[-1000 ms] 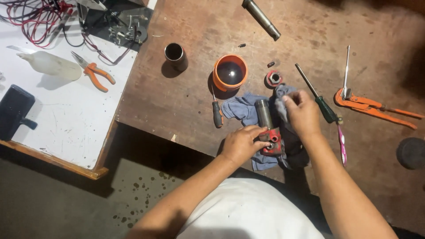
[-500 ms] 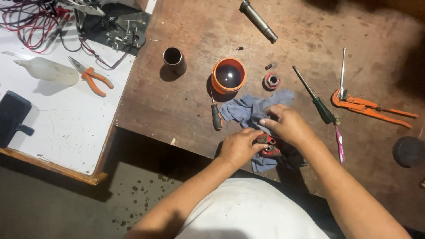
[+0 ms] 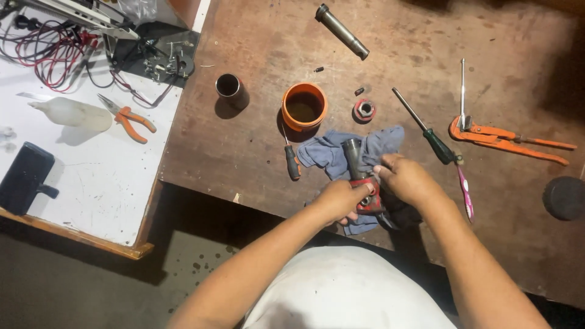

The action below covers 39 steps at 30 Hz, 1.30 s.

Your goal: The person disassembles a red hydraulic cylinder at a workbench, using a screwdriver to work on its fittings and handling small pins and seals by hand. They dip the cylinder into a cup of liquid, wipe parts with a cloth, carry the cylinder across the workshop, and reassemble the cylinder body and end cap on the bench.

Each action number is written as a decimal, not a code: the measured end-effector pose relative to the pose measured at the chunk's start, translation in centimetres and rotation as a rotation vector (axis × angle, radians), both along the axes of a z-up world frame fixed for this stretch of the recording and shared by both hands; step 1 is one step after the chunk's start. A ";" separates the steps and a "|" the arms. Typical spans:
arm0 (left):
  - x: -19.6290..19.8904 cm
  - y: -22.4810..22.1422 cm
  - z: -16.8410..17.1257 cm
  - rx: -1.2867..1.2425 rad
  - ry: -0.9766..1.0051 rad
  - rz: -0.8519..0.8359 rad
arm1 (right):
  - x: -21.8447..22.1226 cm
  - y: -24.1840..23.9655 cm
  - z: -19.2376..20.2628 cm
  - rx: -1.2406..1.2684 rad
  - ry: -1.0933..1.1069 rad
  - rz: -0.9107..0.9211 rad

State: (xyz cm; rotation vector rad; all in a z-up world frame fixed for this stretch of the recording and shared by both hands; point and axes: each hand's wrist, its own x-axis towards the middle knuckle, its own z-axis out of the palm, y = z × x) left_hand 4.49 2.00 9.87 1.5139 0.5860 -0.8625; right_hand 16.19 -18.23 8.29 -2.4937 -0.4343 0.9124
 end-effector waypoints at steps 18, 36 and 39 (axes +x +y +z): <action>-7.6 -6.9 2.4 0.990 -0.568 -0.237 | -2.2 -9.1 0.4 0.135 -0.227 0.186; -10.7 -12.1 1.2 1.180 -0.537 -0.049 | 5.0 -11.4 -7.2 0.676 0.479 -0.367; -11.1 -13.1 -0.2 1.242 -0.563 -0.064 | 7.6 -6.3 -3.0 0.672 0.611 0.058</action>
